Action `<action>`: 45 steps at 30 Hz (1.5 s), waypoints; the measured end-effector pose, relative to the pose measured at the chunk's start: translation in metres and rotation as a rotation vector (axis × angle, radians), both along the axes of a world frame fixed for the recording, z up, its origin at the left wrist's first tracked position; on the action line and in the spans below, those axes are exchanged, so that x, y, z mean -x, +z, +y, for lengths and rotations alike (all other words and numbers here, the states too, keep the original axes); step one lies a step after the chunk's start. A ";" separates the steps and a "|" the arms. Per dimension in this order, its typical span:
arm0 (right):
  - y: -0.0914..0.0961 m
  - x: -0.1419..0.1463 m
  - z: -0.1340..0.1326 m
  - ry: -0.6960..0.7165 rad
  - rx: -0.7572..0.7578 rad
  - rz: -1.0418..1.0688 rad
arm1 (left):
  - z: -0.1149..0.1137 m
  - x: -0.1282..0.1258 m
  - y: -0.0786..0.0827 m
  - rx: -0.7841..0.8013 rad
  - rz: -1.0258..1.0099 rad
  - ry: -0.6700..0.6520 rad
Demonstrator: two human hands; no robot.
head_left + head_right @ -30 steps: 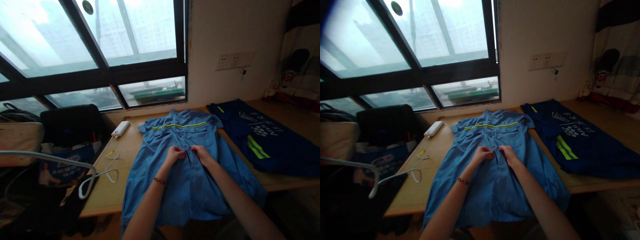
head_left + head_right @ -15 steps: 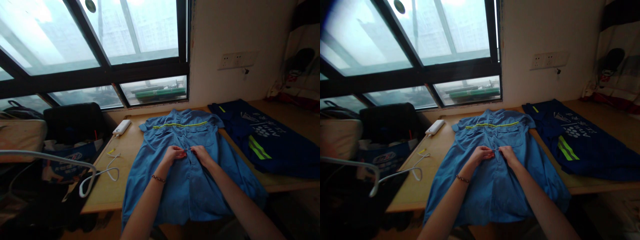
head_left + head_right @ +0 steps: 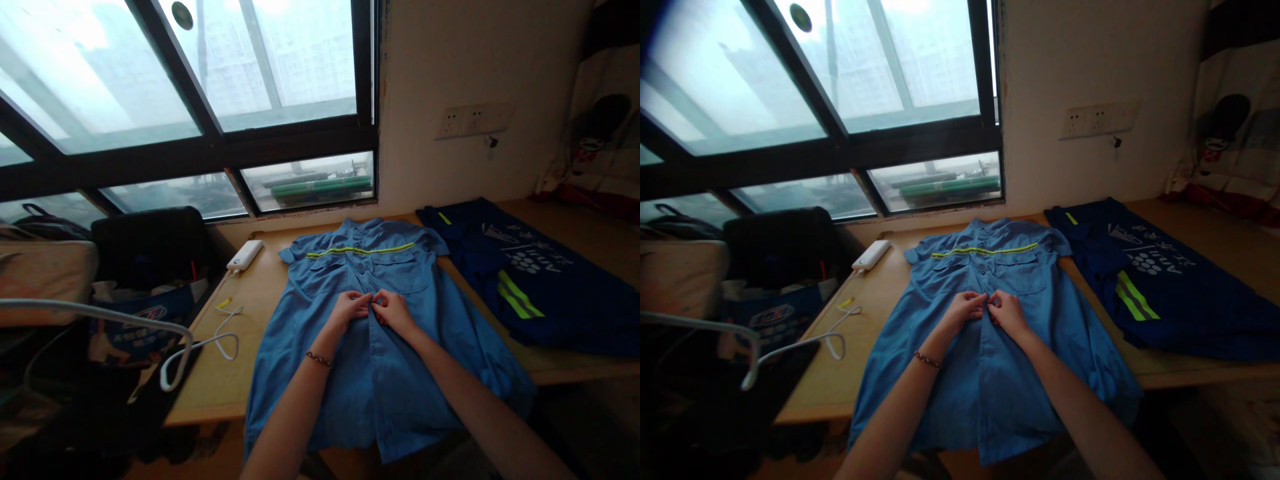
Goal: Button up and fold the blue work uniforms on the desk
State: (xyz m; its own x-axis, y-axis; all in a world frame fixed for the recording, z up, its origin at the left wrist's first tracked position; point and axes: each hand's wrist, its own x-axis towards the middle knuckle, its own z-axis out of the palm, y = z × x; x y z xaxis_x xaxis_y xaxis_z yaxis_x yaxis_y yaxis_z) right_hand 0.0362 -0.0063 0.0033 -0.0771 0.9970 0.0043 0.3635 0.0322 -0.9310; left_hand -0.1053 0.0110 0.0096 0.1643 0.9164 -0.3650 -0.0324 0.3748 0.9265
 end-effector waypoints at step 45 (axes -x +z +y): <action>-0.003 0.007 0.002 0.079 0.033 0.201 | 0.003 0.006 0.001 0.241 -0.468 0.212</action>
